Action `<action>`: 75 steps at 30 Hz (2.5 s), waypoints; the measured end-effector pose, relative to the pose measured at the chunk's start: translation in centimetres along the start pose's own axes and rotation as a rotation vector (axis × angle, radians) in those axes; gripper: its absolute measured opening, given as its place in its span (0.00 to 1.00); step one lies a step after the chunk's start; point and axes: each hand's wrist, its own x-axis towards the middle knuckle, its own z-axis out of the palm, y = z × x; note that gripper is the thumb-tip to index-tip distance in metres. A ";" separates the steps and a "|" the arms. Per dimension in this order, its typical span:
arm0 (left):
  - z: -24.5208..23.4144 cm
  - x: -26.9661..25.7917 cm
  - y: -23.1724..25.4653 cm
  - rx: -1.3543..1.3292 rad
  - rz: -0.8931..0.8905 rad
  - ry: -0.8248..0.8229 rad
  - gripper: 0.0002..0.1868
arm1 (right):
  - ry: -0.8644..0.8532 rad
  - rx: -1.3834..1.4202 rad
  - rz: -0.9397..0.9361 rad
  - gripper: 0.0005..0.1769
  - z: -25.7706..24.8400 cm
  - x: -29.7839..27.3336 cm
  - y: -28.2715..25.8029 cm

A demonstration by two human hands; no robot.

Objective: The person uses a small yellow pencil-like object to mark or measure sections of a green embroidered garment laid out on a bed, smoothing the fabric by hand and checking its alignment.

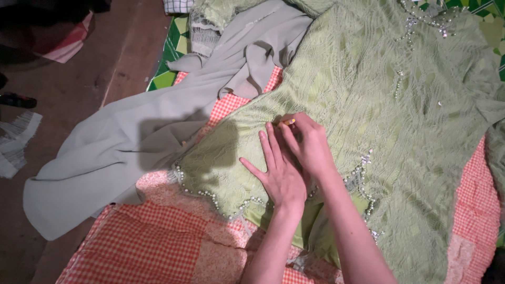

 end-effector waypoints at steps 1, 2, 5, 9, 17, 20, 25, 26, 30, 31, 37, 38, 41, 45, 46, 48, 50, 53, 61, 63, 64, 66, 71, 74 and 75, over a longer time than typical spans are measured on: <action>0.0 0.0 0.0 -0.087 -0.009 -0.027 0.48 | -0.007 -0.003 0.062 0.09 0.0 0.0 0.0; 0.0 -0.1 0.0 -0.087 -0.009 -0.027 0.48 | -0.007 -0.003 0.062 0.09 0.1 0.0 0.0; -0.1 -0.1 0.0 0.106 -0.001 0.024 0.48 | -0.004 -0.114 0.184 0.12 0.2 0.2 0.0; 0.0 0.1 -0.1 -0.043 -0.007 -0.055 0.46 | 0.003 -0.016 0.003 0.09 -0.4 -0.2 -0.2; -0.2 0.2 0.0 0.182 -0.009 -0.032 0.47 | 0.047 0.026 0.058 0.09 -0.2 -0.3 -0.2; -0.5 0.0 0.1 0.056 -0.012 -0.119 0.51 | 0.044 0.072 0.147 0.09 -0.2 -0.6 0.4; -0.9 0.1 0.2 0.031 -0.020 -0.101 0.55 | 0.073 0.138 0.115 0.09 0.1 -0.6 1.1; -0.8 0.1 0.2 0.029 -0.019 -0.105 0.55 | 0.072 0.136 0.118 0.09 0.1 -0.7 1.2; -0.5 0.1 0.2 0.122 -0.009 -0.033 0.53 | 0.049 0.003 0.295 0.11 0.7 -0.4 1.5; -0.4 0.2 0.2 0.318 -0.002 0.006 0.52 | 0.024 -0.124 0.365 0.15 0.8 -0.3 1.5; 0.3 -0.2 0.1 -0.082 0.033 0.204 0.46 | 0.435 0.778 0.548 0.09 -0.5 -3.6 2.5; 0.6 -0.4 0.0 -0.082 0.031 0.199 0.46 | 0.433 0.775 0.554 0.09 -0.9 -4.7 2.6; 0.8 -0.2 -0.4 -0.094 0.030 0.143 0.45 | 0.602 1.039 0.567 0.09 -2.2 -7.8 2.3; -0.5 -0.1 -0.6 -0.198 0.008 0.047 0.44 | 0.660 1.118 0.678 0.09 -4.1 -11.9 2.0; -1.0 -0.2 -0.7 -0.263 -0.001 0.017 0.43 | 0.696 1.165 0.725 0.10 -4.6 -13.2 2.1; -2.0 -0.2 -0.6 -0.165 0.014 0.079 0.42 | 0.707 1.197 0.714 0.10 -5.8 -16.0 2.8; -2.7 -0.5 0.1 -0.067 0.028 0.144 0.41 | 0.716 1.230 0.702 0.11 -6.6 -19.3 3.5; -2.1 -1.4 3.1 -0.183 0.083 0.048 0.42 | 0.716 1.240 0.736 0.12 -7.7 -24.7 4.8; 1.6 -0.2 5.0 -0.078 0.064 0.179 0.49 | 0.656 1.216 0.833 0.14 -6.3 -33.4 11.5; 1.9 0.3 5.1 -0.090 0.037 0.175 0.49 | 0.633 1.271 0.770 0.14 -5.4 -33.9 11.9; 2.0 0.7 5.3 -0.107 0.017 0.167 0.49 | 0.617 1.320 0.705 0.14 -5.2 -33.9 11.9; 2.2 1.5 5.4 -0.059 0.008 0.148 0.49 | 0.615 1.335 0.702 0.14 -5.0 -33.7 11.8; 2.8 1.7 5.9 0.024 0.010 0.137 0.48 | 0.641 1.345 0.717 0.13 -4.7 -32.9 10.5; 3.1 1.3 6.1 0.006 0.003 0.144 0.48 | 0.655 1.318 0.781 0.12 -5.1 -32.5 9.8; 3.1 1.3 6.1 0.020 0.002 0.147 0.48 | 0.649 1.322 0.781 0.12 -5.2 -32.3 9.6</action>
